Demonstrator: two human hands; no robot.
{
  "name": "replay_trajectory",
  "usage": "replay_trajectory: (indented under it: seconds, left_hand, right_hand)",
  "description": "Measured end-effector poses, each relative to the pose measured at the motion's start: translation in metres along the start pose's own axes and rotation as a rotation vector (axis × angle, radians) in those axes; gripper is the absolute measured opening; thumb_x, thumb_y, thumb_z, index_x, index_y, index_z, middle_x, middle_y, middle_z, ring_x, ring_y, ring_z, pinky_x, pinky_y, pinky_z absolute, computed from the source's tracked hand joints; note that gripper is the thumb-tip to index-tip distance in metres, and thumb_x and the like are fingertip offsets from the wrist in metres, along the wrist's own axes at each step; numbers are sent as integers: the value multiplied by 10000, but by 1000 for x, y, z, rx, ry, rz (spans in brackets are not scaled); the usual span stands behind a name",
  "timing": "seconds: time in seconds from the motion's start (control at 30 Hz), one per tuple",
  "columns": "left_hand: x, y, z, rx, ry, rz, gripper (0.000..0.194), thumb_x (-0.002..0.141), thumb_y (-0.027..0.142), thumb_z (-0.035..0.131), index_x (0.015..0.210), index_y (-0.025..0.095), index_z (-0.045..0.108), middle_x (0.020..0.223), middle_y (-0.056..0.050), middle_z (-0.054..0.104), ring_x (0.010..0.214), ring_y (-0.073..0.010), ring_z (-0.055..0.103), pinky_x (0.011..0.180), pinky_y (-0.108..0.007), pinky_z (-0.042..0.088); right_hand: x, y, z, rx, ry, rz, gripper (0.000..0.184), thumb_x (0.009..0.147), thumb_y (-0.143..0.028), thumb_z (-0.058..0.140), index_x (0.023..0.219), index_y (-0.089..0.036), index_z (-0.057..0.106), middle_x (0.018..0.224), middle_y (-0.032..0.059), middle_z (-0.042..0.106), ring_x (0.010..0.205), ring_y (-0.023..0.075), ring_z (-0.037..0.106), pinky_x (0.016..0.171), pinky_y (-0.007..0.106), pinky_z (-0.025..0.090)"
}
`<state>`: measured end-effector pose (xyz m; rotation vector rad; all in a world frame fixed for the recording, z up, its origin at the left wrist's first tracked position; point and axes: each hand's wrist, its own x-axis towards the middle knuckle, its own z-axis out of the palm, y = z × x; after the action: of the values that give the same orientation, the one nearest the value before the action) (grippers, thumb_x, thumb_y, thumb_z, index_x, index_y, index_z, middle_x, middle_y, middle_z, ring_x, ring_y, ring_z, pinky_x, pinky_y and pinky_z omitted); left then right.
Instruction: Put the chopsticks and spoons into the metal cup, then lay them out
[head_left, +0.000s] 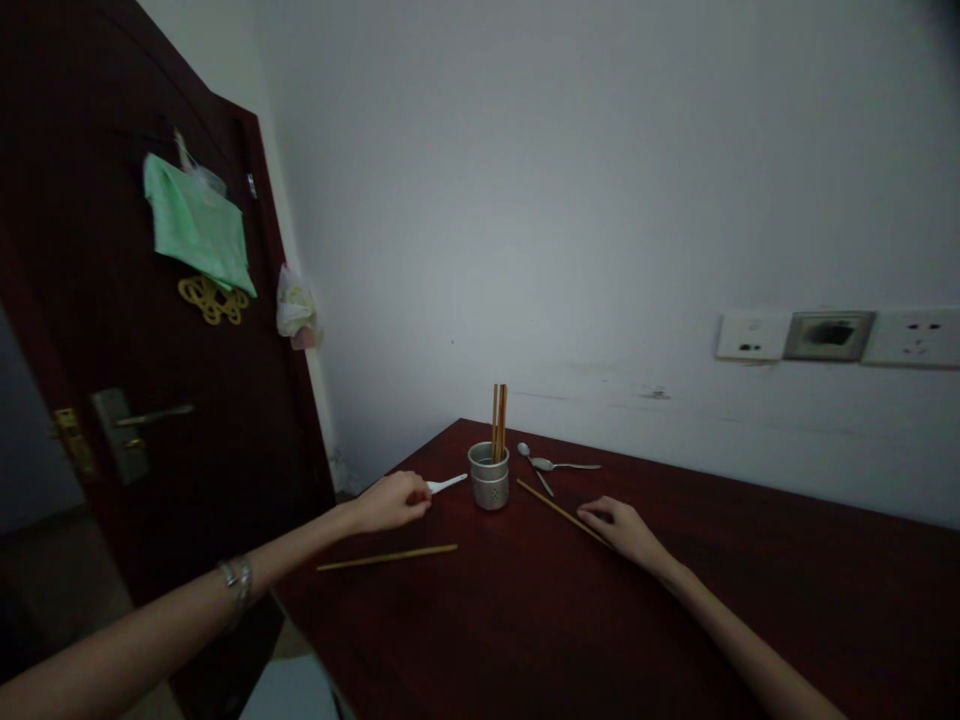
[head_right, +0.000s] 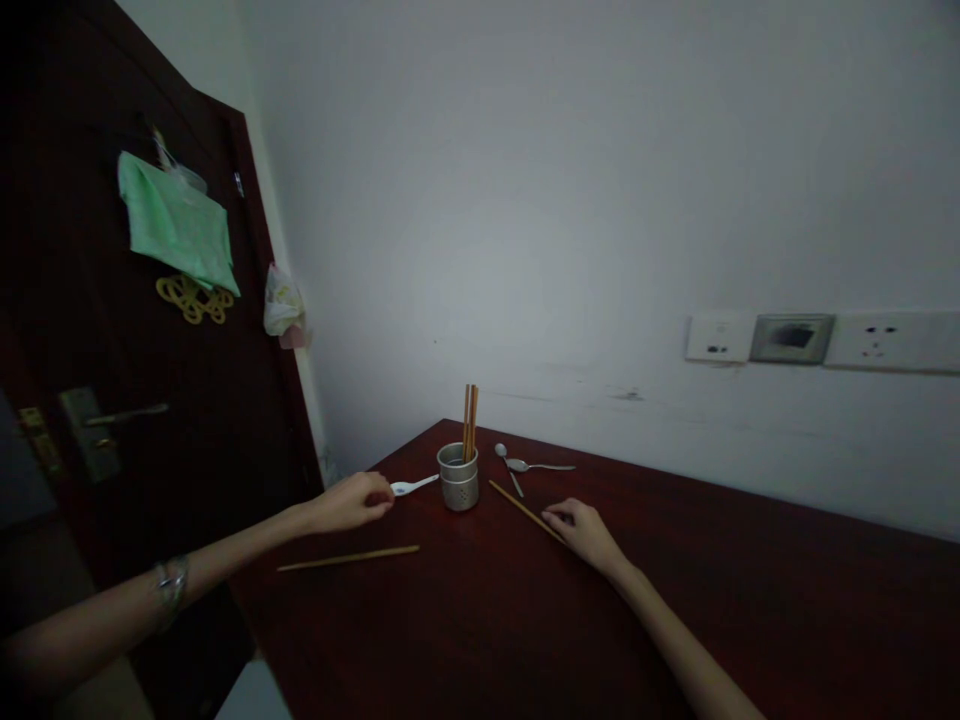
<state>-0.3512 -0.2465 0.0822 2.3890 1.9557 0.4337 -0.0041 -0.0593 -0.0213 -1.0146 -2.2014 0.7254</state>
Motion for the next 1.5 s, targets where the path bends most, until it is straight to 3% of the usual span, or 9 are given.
replay_trajectory:
  seconds: [0.13,0.23,0.4,0.53,0.77,0.97,1.1,1.37,1.5]
  left_hand:
    - [45,11,-4,-114,298,-10,211,758,299,493,881,168,604,853,-47,616,749,-144,549,692,-262,414]
    - [86,14,1,-317,433,-71,287,726,310,556,961,147,575,936,-82,610,833,-164,560,755,-294,429]
    - [150,13,16,-719,378,-207,705,583,233,709,1193,70,397,1138,-197,503,989,-216,522,800,-324,442]
    - [177,16,21,-935,311,-238,940,543,216,750,1305,79,215,1202,-239,433,1003,-224,518,803,-328,442]
    - [187,15,21,-1053,193,-195,830,570,179,729,1272,136,288,932,-103,596,773,-164,600,716,-319,463]
    - [185,10,21,-983,152,-150,431,612,215,694,1001,96,551,856,-102,618,715,-158,601,600,-264,463]
    - [183,11,20,-939,140,-163,234,655,230,651,822,69,622,788,-106,639,683,-146,597,601,-253,456]
    - [178,8,18,-1046,132,-186,214,656,226,653,802,72,626,780,-106,657,704,-157,616,667,-283,474]
    - [177,11,7,-1116,187,-204,200,665,180,641,832,78,599,783,-101,657,697,-153,618,696,-307,476]
  right_hand:
    - [7,29,-5,458,99,211,315,697,-387,557,828,-126,673,685,51,622,559,120,538,507,227,456]
    - [8,39,-6,649,161,243,286,676,-354,588,826,-124,668,665,40,609,523,89,514,473,196,446]
    - [6,34,-6,691,187,259,273,645,-347,609,793,-126,669,632,30,599,499,85,503,451,193,434]
    - [5,31,-7,664,182,250,276,642,-358,601,778,-129,671,618,29,597,496,94,509,459,210,437]
    - [6,31,-7,642,161,229,278,664,-359,570,786,-127,664,621,31,592,491,97,511,459,221,442]
    - [8,33,-6,634,143,232,274,660,-340,560,791,-121,658,610,22,585,479,89,501,447,212,431]
    - [9,36,-5,633,144,221,279,663,-339,556,791,-112,657,613,22,582,479,85,500,444,207,425]
    - [8,35,-5,596,143,200,303,660,-372,546,780,-117,657,609,21,582,474,92,505,446,215,429]
    - [7,34,-6,601,144,205,294,656,-370,548,772,-123,656,605,20,585,474,96,507,445,220,432]
